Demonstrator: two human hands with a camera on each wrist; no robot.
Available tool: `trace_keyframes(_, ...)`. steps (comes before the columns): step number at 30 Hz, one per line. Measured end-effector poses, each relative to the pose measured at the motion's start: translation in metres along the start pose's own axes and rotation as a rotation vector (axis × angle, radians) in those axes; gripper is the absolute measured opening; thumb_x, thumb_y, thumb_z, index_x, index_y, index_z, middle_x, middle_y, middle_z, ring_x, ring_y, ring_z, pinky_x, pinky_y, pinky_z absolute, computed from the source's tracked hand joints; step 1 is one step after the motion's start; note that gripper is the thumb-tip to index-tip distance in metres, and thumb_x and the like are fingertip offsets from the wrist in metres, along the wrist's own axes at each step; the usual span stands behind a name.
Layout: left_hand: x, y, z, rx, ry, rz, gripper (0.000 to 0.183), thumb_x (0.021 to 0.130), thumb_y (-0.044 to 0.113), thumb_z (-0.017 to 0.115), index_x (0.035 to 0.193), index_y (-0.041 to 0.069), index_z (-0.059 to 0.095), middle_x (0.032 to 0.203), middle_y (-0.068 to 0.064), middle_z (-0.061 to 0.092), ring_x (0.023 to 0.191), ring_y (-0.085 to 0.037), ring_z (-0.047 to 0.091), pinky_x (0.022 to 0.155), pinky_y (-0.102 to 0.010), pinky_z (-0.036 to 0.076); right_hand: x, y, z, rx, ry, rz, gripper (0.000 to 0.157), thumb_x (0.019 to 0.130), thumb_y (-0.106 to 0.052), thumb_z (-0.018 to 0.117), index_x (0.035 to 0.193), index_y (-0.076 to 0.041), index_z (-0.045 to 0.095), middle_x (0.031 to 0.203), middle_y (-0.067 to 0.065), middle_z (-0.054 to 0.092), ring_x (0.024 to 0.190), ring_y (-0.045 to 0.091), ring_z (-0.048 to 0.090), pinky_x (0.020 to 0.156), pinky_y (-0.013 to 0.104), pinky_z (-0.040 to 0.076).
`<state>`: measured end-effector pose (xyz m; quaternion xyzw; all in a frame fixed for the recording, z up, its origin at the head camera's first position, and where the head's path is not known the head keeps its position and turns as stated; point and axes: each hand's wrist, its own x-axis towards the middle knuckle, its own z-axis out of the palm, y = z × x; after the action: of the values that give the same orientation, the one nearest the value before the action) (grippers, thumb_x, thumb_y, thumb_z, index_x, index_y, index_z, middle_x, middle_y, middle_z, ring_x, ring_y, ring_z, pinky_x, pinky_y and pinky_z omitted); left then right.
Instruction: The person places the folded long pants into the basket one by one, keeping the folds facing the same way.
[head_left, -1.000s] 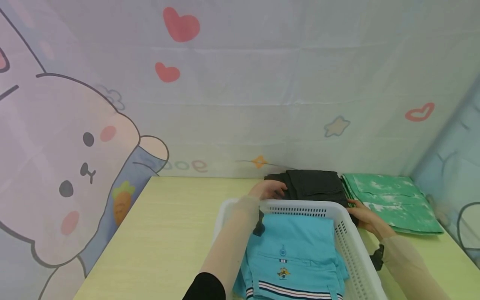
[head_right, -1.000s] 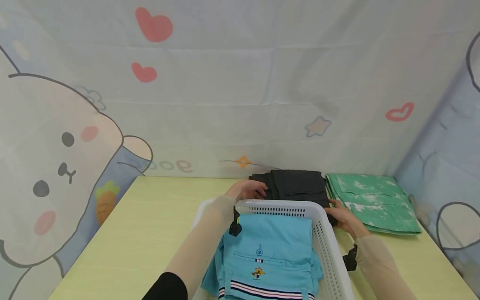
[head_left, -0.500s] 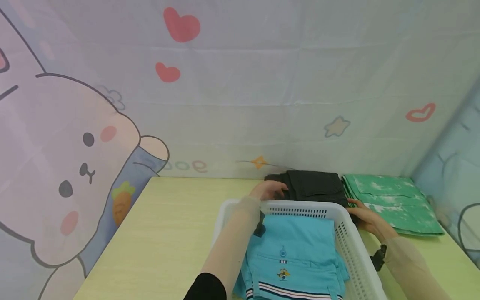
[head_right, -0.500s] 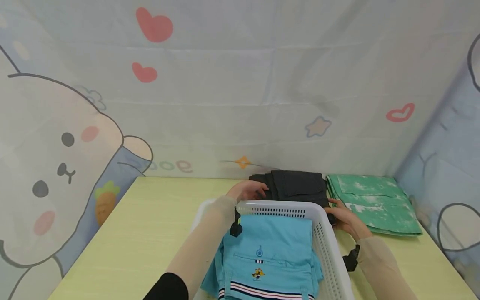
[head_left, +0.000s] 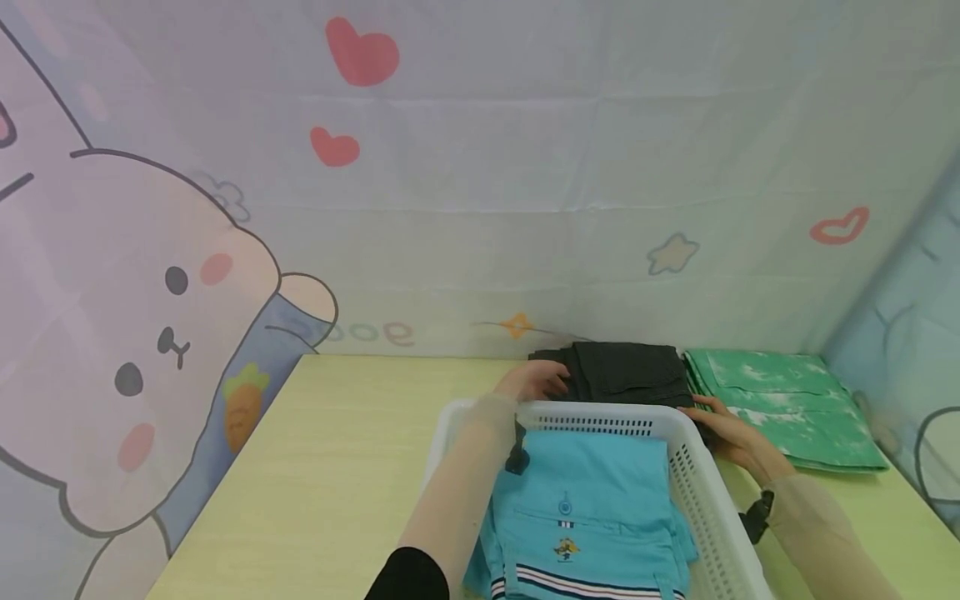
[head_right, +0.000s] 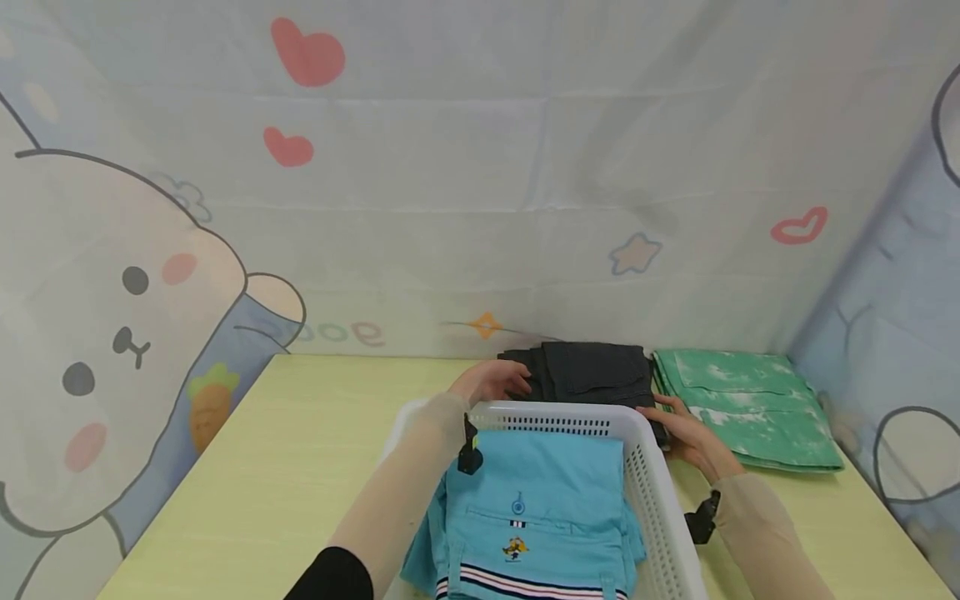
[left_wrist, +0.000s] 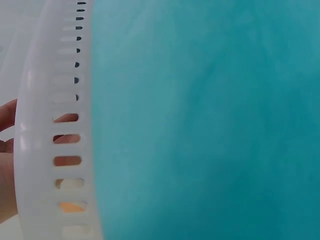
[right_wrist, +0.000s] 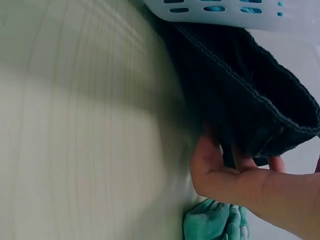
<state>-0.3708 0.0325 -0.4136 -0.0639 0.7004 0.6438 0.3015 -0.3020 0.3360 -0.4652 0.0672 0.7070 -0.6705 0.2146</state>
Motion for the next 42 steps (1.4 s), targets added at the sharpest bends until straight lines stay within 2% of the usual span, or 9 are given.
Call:
trace_keyframes(4, -0.001, -0.001, -0.003, -0.080, -0.014, 0.029, 0.036, 0.087, 0.014, 0.054, 0.121, 0.003, 0.051, 0.122, -0.020, 0.054, 0.115, -0.034, 0.049, 0.095, -0.043, 0.042, 0.001, 0.002, 0.000, 0.001, 0.028, -0.023, 0.080, 0.091, -0.031, 0.048, 0.138, -0.014, -0.014, 0.144, 0.027, -0.009, 0.126, 0.037, 0.018, 0.083, 0.035, 0.041)
trace_keyframes(10, 0.000, -0.001, -0.004, -0.109, -0.017, 0.039, 0.036, 0.087, 0.011, 0.052, 0.121, -0.001, 0.048, 0.124, -0.023, 0.051, 0.116, -0.035, 0.048, 0.099, -0.042, 0.038, 0.003, 0.006, -0.001, 0.029, 0.036, -0.073, 0.046, 0.090, -0.027, 0.051, 0.119, -0.037, 0.017, 0.143, 0.024, 0.001, 0.110, 0.018, 0.037, 0.081, 0.030, 0.042)
trace_keyframes(17, 0.002, -0.001, -0.004, -0.104, -0.005, 0.032, 0.036, 0.087, 0.011, 0.052, 0.121, -0.002, 0.048, 0.122, -0.024, 0.052, 0.114, -0.035, 0.049, 0.099, -0.042, 0.039, 0.000, 0.000, 0.001, 0.031, 0.022, -0.113, 0.064, 0.092, -0.025, 0.048, 0.134, -0.036, 0.002, 0.146, 0.021, -0.005, 0.119, 0.025, 0.030, 0.079, 0.027, 0.043)
trace_keyframes(21, 0.002, -0.001, -0.005, -0.125, 0.002, 0.028, 0.036, 0.087, 0.011, 0.053, 0.121, -0.001, 0.050, 0.123, -0.024, 0.052, 0.113, -0.035, 0.050, 0.097, -0.042, 0.041, 0.005, -0.006, 0.002, 0.010, 0.035, -0.147, 0.066, 0.090, -0.025, 0.053, 0.133, -0.036, 0.004, 0.146, 0.021, 0.002, 0.097, 0.006, 0.044, 0.080, 0.027, 0.044)
trace_keyframes(26, 0.003, -0.001, -0.006, -0.163, -0.008, 0.028, 0.037, 0.087, 0.010, 0.052, 0.122, -0.002, 0.048, 0.127, -0.024, 0.048, 0.117, -0.035, 0.047, 0.100, -0.042, 0.038, 0.008, -0.010, 0.002, 0.009, 0.034, -0.168, 0.062, 0.089, -0.026, 0.053, 0.129, -0.043, 0.009, 0.149, 0.016, -0.015, 0.105, 0.009, 0.041, 0.080, 0.024, 0.043)
trace_keyframes(34, 0.004, -0.002, -0.006, -0.255, -0.024, 0.005, 0.053, 0.086, 0.007, 0.051, 0.134, -0.004, 0.030, 0.139, -0.024, 0.033, 0.127, -0.036, 0.035, 0.105, -0.044, 0.030, 0.009, -0.017, 0.004, 0.027, 0.003, -0.223, 0.059, 0.090, -0.023, 0.052, 0.127, -0.044, 0.012, 0.148, 0.018, -0.015, 0.099, 0.001, 0.043, 0.079, 0.022, 0.046)
trace_keyframes(38, 0.005, -0.002, -0.005, -0.253, -0.014, -0.005, 0.057, 0.086, 0.007, 0.052, 0.136, -0.003, 0.026, 0.138, -0.025, 0.033, 0.127, -0.037, 0.034, 0.103, -0.046, 0.032, 0.010, -0.021, 0.003, 0.008, -0.022, -0.262, 0.055, 0.091, -0.021, 0.051, 0.124, -0.046, 0.015, 0.147, 0.016, -0.020, 0.123, 0.020, 0.031, 0.079, 0.021, 0.046)
trace_keyframes(40, 0.006, -0.002, -0.005, -0.258, -0.011, -0.019, 0.057, 0.086, 0.008, 0.052, 0.136, 0.001, 0.028, 0.137, -0.025, 0.034, 0.126, -0.039, 0.034, 0.102, -0.047, 0.033, 0.010, -0.023, 0.003, -0.013, -0.021, -0.278, 0.051, 0.090, -0.020, 0.052, 0.120, -0.045, 0.018, 0.148, 0.015, -0.017, 0.124, 0.020, 0.028, 0.079, 0.021, 0.046)
trace_keyframes(42, 0.006, -0.001, -0.005, -0.263, -0.019, -0.026, 0.056, 0.086, 0.009, 0.052, 0.137, 0.003, 0.028, 0.137, -0.025, 0.034, 0.126, -0.042, 0.033, 0.101, -0.048, 0.033, 0.009, -0.026, 0.003, -0.032, -0.021, -0.302, 0.048, 0.091, -0.019, 0.051, 0.118, -0.044, 0.020, 0.148, 0.013, 0.001, 0.117, 0.013, 0.038, 0.078, 0.022, 0.046)
